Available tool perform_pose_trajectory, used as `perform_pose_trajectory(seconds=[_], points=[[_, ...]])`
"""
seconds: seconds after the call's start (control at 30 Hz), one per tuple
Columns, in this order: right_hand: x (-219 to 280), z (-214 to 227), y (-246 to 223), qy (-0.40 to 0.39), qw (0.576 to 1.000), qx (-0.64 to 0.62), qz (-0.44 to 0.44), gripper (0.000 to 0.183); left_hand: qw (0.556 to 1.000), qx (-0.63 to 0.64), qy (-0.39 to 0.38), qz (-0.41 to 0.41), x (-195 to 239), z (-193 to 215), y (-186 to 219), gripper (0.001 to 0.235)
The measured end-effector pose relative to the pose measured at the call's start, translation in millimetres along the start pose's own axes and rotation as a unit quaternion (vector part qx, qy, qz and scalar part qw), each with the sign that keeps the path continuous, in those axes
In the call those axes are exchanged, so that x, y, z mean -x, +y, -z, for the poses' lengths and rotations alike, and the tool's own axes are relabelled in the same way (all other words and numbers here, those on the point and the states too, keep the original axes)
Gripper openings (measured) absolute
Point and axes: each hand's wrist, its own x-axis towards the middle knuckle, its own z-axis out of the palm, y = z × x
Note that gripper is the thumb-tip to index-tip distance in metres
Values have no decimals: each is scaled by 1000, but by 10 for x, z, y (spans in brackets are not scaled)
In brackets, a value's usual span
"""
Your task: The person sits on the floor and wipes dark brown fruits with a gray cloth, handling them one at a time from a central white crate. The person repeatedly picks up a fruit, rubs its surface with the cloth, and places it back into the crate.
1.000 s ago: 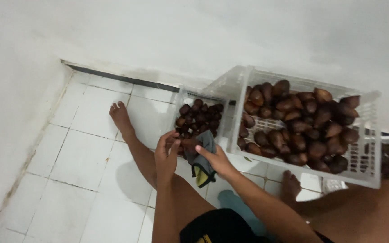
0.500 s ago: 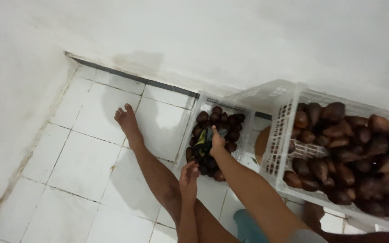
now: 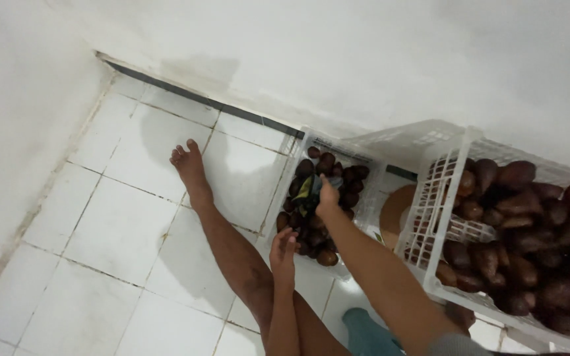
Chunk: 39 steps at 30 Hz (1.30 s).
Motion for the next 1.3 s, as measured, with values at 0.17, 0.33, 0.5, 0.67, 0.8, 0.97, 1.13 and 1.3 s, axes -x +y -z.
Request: perform_pose_trajectory(seconds=[0.17, 0.33, 0.5, 0.67, 0.8, 0.97, 1.13, 1.3], points=[[678, 327, 108, -38, 999, 20, -11, 96, 999, -7, 31, -3, 41, 71, -122, 38], [785, 900, 442, -122, 990, 34, 63, 96, 996, -50, 70, -20, 259, 82, -38, 35], [1203, 1469, 397, -312, 879, 267, 243, 66, 997, -67, 36, -14, 947, -375, 757, 48], [1480, 2119, -120, -356, 824, 222, 380, 52, 996, 27, -85, -15, 1463, -914, 1121, 73], [1783, 2724, -663, -376, 790, 145, 462, 47, 949, -248, -194, -21, 1792, -1222, 1291, 101], [2237, 3621, -1334, -351, 756, 204, 514, 56, 927, -195, -269, -175, 2068, -1881, 1222, 51], [2220, 4392, -1575, -342, 749, 281, 494, 78, 924, -134, -297, -202, 2526, -2438, 1313, 43], [2055, 4856, -1650, -315, 810, 215, 447, 56, 922, -70, -370, -96, 2948, -2811, 1475, 70]])
